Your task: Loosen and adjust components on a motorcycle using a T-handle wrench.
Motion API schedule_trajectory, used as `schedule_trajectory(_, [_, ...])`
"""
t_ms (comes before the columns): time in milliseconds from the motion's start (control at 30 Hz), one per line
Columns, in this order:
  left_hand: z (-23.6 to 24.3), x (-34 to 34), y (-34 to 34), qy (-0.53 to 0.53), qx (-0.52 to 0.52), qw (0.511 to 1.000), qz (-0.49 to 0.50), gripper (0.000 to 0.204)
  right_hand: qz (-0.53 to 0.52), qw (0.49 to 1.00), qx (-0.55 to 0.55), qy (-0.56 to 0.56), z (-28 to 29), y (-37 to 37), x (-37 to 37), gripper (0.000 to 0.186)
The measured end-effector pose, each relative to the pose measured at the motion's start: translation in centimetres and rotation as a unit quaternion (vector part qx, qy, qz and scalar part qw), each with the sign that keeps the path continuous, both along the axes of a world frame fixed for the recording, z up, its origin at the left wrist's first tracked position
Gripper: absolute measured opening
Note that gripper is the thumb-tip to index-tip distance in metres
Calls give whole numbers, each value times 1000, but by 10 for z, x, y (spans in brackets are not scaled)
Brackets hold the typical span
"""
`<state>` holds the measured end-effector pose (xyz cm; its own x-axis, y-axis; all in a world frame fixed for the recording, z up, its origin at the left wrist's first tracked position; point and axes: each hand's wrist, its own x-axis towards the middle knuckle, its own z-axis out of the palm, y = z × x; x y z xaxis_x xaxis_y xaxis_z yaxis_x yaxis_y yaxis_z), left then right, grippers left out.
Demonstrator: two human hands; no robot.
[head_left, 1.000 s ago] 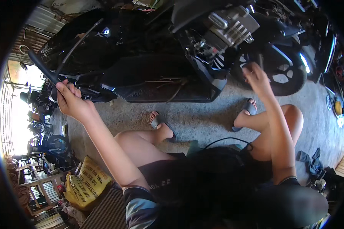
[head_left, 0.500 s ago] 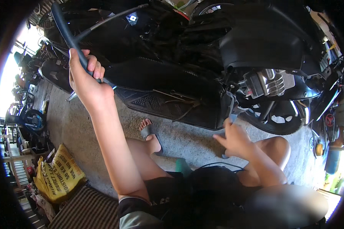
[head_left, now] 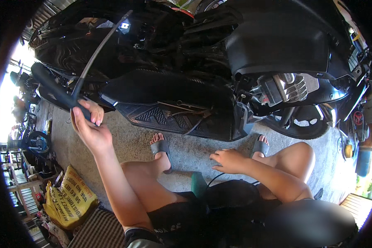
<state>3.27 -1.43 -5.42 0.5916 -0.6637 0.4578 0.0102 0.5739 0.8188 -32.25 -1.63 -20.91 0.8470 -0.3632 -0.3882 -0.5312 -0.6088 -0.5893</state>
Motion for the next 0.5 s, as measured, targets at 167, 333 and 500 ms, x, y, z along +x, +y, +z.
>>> schedule_trajectory(167, [2,6,9,-44,-11,999,-19,36,25,999,26,-8,-14,4,3,40])
schedule_trajectory(333, [5,4,14,12,89,991,100,35,25,999,47,13,-22,0,-1,40])
schedule_trajectory(500, [6,6,10,63,118,989,56,31,50,998,34,29,-25,1,-3,43])
